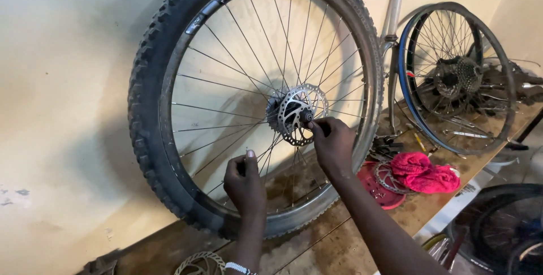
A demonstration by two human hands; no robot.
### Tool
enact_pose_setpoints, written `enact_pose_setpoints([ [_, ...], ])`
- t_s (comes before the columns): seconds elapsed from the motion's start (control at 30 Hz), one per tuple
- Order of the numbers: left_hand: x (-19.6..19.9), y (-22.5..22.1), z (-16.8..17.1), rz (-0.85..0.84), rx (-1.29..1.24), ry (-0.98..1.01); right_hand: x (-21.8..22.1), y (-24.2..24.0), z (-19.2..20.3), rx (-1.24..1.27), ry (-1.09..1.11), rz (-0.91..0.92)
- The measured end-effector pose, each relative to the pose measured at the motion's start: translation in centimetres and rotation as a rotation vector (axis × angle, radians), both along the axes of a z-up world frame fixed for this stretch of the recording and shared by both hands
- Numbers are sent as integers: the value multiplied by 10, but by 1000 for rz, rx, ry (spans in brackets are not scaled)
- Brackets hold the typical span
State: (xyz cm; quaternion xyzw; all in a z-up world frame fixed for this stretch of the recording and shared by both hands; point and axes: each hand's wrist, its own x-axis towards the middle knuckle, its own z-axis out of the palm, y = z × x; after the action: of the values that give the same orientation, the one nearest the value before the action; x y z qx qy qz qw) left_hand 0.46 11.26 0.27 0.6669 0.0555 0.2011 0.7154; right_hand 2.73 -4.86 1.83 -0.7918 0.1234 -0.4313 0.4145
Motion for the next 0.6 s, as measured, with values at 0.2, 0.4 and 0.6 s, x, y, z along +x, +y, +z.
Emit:
enact_pose_setpoints([
  [0.2, 7, -31, -3, -158, -224, 26, 3, -12, -2, -73, 29, 62],
  [0.4, -9, -64, 12, -425, -586, 205, 6, -17, 3, -130, 67, 90],
  [0.6, -1, -84, -7, -433, -612, 260, -1, -10, -1, -33, 36, 99],
])
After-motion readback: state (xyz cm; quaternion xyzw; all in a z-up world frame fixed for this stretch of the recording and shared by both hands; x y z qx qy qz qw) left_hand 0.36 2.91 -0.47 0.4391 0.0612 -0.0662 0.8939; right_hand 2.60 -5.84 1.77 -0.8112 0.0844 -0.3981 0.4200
